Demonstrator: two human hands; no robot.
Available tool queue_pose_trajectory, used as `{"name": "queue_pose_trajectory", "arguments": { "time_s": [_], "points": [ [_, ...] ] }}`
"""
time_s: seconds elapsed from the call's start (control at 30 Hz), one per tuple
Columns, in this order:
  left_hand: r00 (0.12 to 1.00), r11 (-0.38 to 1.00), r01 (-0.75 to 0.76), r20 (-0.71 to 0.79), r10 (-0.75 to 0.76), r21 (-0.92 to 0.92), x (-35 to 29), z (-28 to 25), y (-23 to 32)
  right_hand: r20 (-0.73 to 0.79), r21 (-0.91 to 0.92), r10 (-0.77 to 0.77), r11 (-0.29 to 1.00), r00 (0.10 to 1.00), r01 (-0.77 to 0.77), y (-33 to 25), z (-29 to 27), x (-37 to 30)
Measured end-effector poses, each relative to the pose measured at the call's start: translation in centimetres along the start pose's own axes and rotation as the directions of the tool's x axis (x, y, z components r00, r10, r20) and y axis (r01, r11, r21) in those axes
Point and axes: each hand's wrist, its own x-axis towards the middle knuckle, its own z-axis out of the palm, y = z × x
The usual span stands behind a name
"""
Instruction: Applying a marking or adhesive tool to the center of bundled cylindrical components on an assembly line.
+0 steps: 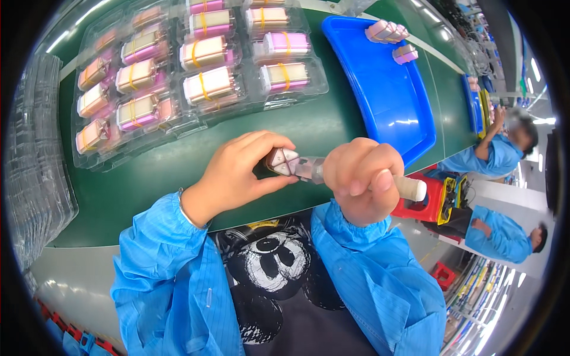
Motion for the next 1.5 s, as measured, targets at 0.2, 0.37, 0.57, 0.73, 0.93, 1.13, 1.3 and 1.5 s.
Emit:
{"name": "queue_pose_trajectory", "arguments": {
  "time_s": [0.2,0.37,0.57,0.73,0.93,1.13,1.3,1.5],
  "points": [
    [0.999,0.999,0.033,-0.023,-0.032,0.033,0.1,0.0,0.2,-0.068,-0.046,0.013,0.999,0.998,-0.016,0.4,0.6,0.1],
    [0.999,0.999,0.04,-0.023,-0.039,0.034,0.0,-0.1,0.3,0.008,-0.197,0.005,0.98,1.0,-0.003,0.9,0.3,0.3],
    [0.999,1.0,-0.022,0.03,0.022,0.009,0.3,-0.8,0.4,0.111,-0.349,0.06,0.937,0.992,-0.017,0.7,0.2,0.9],
    [0.99,0.998,-0.023,0.139,0.032,-0.063,0.1,-1.0,-0.5,0.049,-0.103,-0.066,0.992,0.997,0.07,0.3,0.0,0.4],
    [0.999,1.0,0.004,0.036,-0.004,-0.007,0.4,-0.8,0.2,-0.021,-0.104,-0.039,0.994,0.999,0.037,0.7,1.0,-0.1],
    [0.999,0.998,-0.046,-0.004,0.046,0.038,0.3,-0.5,-0.1,-0.041,-0.144,-0.047,0.989,0.998,0.04,1.2,1.5,0.0],
    [0.999,0.997,-0.046,-0.026,0.047,0.055,0.2,-0.3,0.0,-0.027,-0.242,-0.001,0.97,1.0,-0.005,1.4,1.6,-0.6],
    [0.987,0.992,-0.115,0.103,0.12,-0.05,0.5,-1.5,0.1,-0.063,-0.212,-0.021,0.977,0.998,0.007,1.3,1.5,-0.5]
  ]
}}
